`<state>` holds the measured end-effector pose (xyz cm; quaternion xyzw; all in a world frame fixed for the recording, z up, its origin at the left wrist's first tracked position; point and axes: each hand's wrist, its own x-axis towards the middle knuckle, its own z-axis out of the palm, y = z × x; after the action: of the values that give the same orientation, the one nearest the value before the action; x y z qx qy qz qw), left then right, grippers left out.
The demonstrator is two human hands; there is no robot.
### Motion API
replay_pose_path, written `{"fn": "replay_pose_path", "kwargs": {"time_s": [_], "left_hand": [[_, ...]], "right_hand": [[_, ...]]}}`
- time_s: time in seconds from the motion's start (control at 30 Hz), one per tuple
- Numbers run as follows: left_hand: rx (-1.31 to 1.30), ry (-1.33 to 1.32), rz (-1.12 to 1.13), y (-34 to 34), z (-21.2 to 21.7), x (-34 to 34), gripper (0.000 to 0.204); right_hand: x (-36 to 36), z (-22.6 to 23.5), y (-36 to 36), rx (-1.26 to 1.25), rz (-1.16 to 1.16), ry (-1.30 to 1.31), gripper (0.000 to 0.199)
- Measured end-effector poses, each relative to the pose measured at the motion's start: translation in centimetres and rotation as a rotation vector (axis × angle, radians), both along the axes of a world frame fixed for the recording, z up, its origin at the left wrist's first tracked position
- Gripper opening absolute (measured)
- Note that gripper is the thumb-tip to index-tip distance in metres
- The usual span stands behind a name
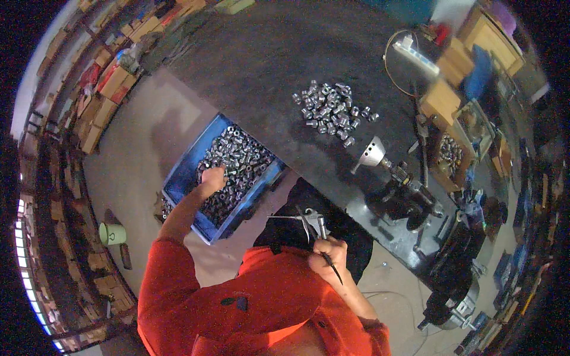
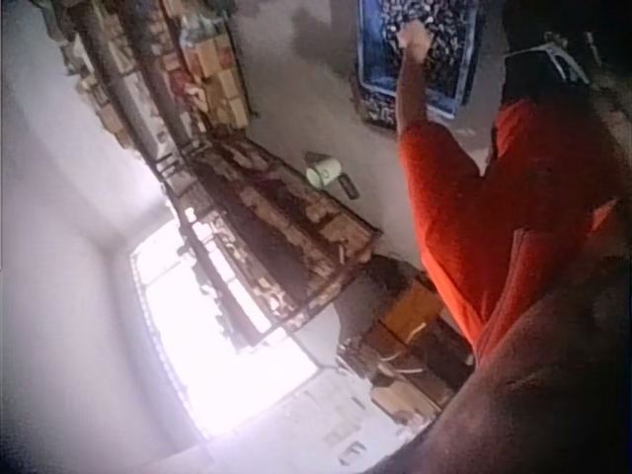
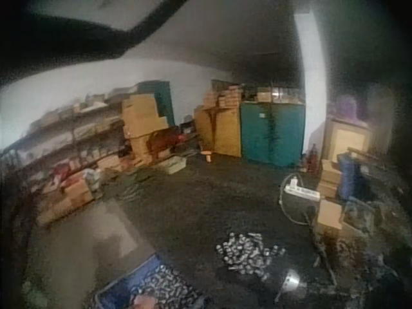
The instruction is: The person repeatedly picks small metal parts from a blue bin, holds each part with a spray gun in the other hand, and applies a quick spray coat. After spraying, the person places the part on the table to form a growing pile. The process continues with one part at a time throughout the clip.
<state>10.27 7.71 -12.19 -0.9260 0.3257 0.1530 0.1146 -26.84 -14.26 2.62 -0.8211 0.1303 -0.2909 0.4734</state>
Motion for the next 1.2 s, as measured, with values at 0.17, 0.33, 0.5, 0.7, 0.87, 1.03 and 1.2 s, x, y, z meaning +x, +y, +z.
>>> {"fn": "replay_pose_path", "kwargs": {"time_s": [0.17, 0.33, 0.5, 0.7, 0.87, 1.03, 1.2], "left_hand": [[0.066, 0.036, -0.032, -1.1, 2.5, -0.9, 0.033], [0.046, 0.015, -0.035, -0.7, 3.2, -2.0, 0.036], [0.012, 0.018, 0.007, -0.8, 3.7, -2.5, 0.037], [-0.045, 0.007, 0.137, 0.6, 2.0, -1.8, 0.034], [-0.604, 0.457, 0.431, -0.8, 4.5, -3.7, 0.028], [-1.127, 1.194, 0.448, -5.2, 12.9, -11.0, 0.026], [-1.244, 1.876, 0.552, -8.7, 14.9, -17.9, 0.023]], "right_hand": [[-0.4, 0.4, -0.2, -0.01, 0.03, 0.039, 0.019], [-0.4, -0.1, -0.1, 0.065, 0.035, -0.008, 0.017], [-0.6, -0.3, -0.3, 0.008, 0.063, 0.004, 0.018], [-0.7, -0.4, -0.2, 0.052, 0.04, 0.032, 0.016], [-0.7, 0.2, -0.5, 0.104, 0.107, 0.035, 0.016], [0.1, 1.0, -0.8, 0.182, 0.293, 0.12, 0.017], [0.8, 1.6, -0.6, 0.171, 0.388, 0.125, 0.016]]}}
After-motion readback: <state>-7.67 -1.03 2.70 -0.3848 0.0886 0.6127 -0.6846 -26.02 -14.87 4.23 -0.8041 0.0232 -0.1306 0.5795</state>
